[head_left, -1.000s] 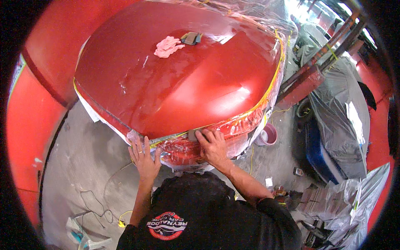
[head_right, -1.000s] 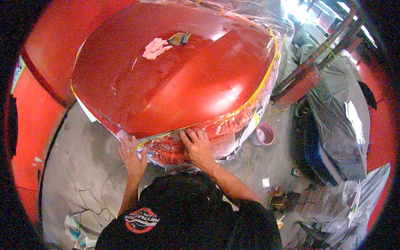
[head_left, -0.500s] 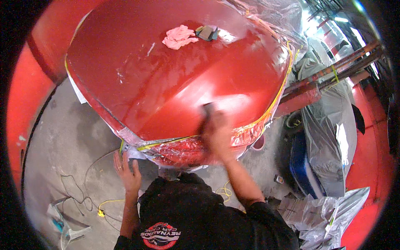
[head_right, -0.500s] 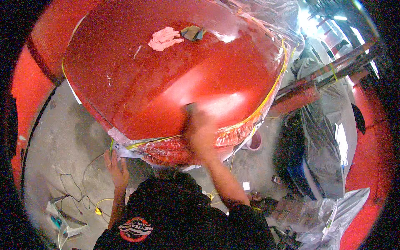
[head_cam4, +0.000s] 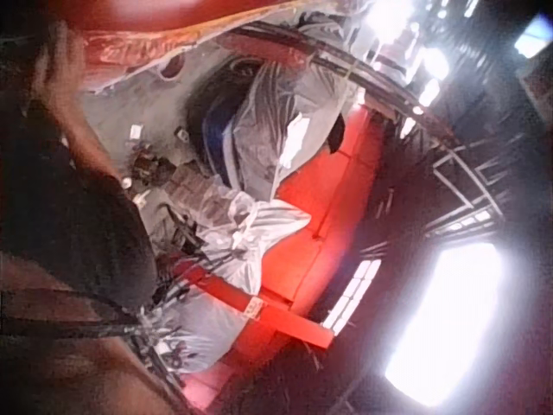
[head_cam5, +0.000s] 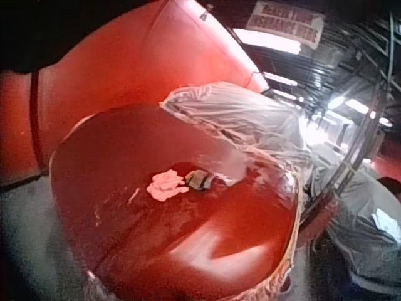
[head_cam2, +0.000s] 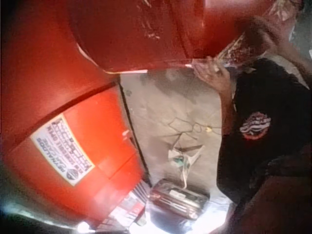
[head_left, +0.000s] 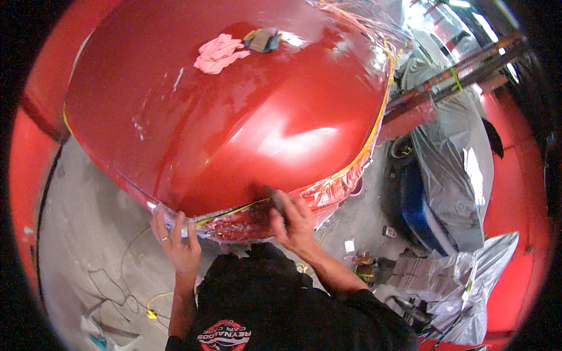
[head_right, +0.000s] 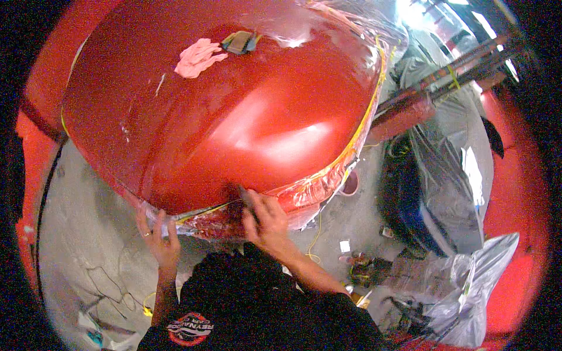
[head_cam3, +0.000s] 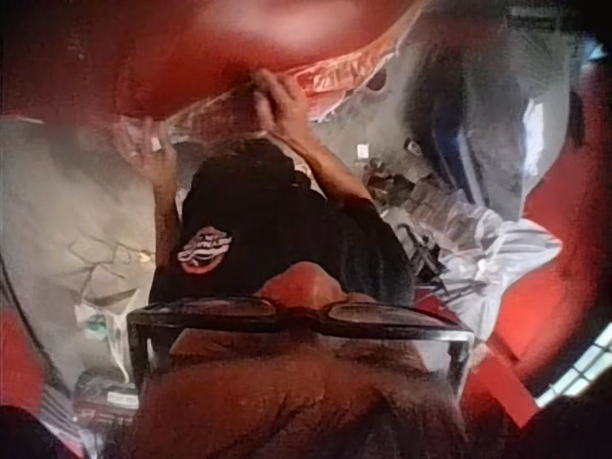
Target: The person sands the surface of a red car hood using a sanding block and a pink cloth. They repeatedly wipe the hood, sand different sections, and occasionally dip the sanding block into a bucket of water. The hood is partially covered with plastic sheeting and masking tape.
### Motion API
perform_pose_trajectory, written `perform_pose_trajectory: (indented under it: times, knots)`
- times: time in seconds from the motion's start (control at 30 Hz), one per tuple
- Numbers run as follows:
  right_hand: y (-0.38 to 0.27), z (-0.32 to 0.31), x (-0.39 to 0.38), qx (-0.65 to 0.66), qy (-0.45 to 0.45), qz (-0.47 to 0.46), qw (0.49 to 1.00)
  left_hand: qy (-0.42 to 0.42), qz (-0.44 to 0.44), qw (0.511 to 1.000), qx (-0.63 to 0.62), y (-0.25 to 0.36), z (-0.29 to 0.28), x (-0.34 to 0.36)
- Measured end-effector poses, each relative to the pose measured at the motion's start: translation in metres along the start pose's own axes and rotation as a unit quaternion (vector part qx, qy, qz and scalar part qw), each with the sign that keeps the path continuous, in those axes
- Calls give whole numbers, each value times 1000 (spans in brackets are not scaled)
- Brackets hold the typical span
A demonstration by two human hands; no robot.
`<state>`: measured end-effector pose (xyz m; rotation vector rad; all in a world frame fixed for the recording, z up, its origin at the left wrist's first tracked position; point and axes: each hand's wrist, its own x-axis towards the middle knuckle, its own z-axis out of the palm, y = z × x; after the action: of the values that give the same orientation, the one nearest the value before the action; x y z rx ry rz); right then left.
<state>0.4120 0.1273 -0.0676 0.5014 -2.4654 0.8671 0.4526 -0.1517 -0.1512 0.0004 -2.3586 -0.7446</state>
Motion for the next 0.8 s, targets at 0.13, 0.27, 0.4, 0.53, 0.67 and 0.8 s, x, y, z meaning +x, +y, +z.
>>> perform_pose_trajectory:
  times: [0.13, 0.27, 0.4, 0.53, 0.67, 0.8]
  knots:
    - [23, -17, -30, 15, 76, 121, 990, -36, 42, 998, -12, 20, 9, 24]
    - [37, -17, -45, 14, 132, 148, 980, -76, 98, 991, -42, 39, 21, 44]
    - [65, -21, -52, -39, 156, 147, 976, -168, 178, 968, -49, 87, 35, 66]
    - [91, -21, -60, -77, 192, 109, 972, -216, 265, 940, 2, 137, 69, 89]
    - [97, -26, -56, -78, 175, 111, 975, -241, 294, 924, 43, 163, 92, 110]
    - [94, -33, -54, -11, 154, 113, 982, -233, 287, 929, 9, 180, 99, 123]
